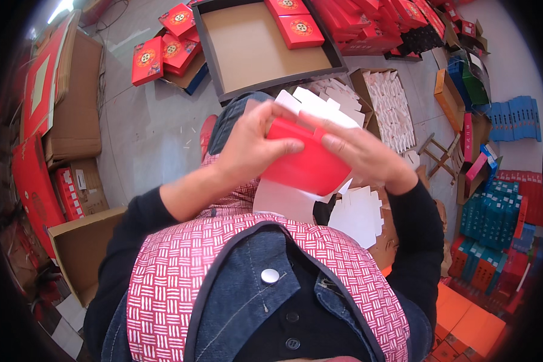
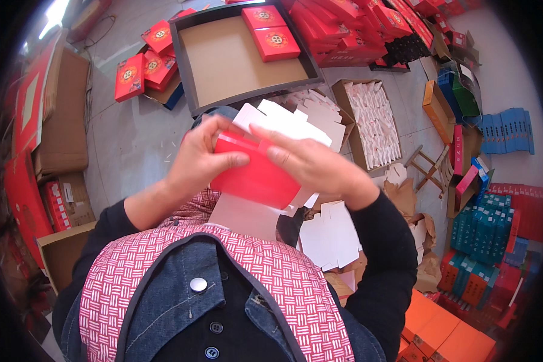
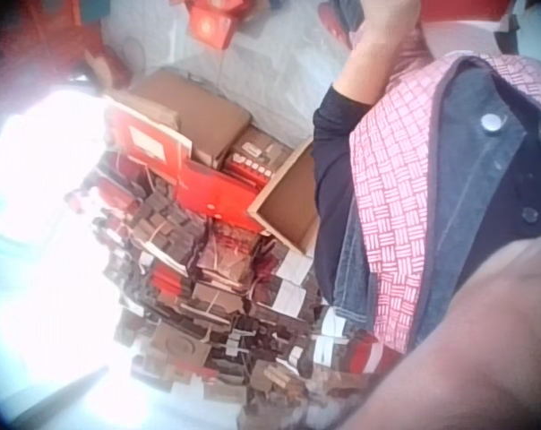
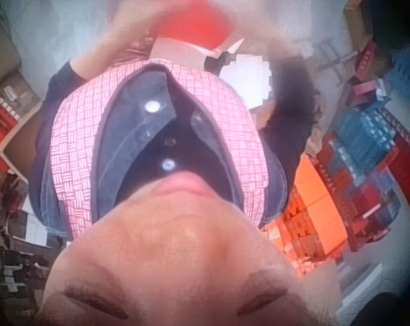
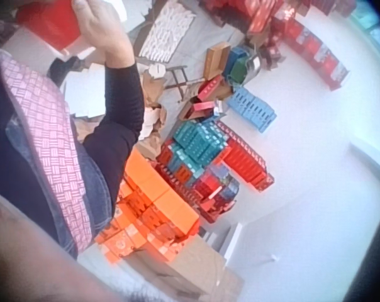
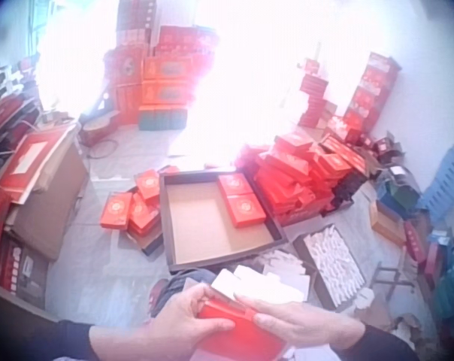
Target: The person assembles small red boxes by folding white cardboard pieces and inserting them into red covers. The person places the finished boxes into a larger tray.
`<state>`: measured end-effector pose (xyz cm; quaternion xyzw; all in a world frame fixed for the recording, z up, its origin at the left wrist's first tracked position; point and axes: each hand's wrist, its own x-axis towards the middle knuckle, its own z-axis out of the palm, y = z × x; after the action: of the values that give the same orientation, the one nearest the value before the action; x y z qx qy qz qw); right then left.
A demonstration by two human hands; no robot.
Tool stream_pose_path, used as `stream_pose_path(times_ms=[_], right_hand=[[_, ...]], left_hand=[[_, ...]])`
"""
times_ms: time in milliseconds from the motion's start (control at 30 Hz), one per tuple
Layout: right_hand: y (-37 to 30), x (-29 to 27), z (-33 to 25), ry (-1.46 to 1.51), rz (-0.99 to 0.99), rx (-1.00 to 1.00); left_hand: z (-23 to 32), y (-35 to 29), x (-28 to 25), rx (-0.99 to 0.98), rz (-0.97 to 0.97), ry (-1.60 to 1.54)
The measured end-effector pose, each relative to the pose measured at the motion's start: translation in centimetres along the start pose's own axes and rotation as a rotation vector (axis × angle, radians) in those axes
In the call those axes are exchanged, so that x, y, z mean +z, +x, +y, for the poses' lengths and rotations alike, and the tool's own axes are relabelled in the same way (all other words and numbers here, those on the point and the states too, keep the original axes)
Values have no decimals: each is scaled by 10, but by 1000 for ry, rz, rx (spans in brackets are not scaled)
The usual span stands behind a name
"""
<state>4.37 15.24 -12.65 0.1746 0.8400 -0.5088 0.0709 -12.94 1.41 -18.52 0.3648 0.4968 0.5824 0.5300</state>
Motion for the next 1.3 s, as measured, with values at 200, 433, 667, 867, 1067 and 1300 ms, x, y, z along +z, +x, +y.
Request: stream_pose_path(times_ms=[200,433,667,867,1067,1300], right_hand=[[3,-44,7,337,43,230],[10,-61,55,397,177,229],[15,-35,109,774,214,272],[16,-9,139,1116,243,314],[-12,24,107,1634,477,-74],[-41,82,119,1443,129,-32]], left_hand=[[36,32,4,53,-12,-64],[50,8,1,160,-302,-134],[20,-43,-38,281,-181,-309],[23,-27,-24,180,279,-543],[6,-32,-32,179,244,-516],[-3,-36,-40,289,318,-551]])
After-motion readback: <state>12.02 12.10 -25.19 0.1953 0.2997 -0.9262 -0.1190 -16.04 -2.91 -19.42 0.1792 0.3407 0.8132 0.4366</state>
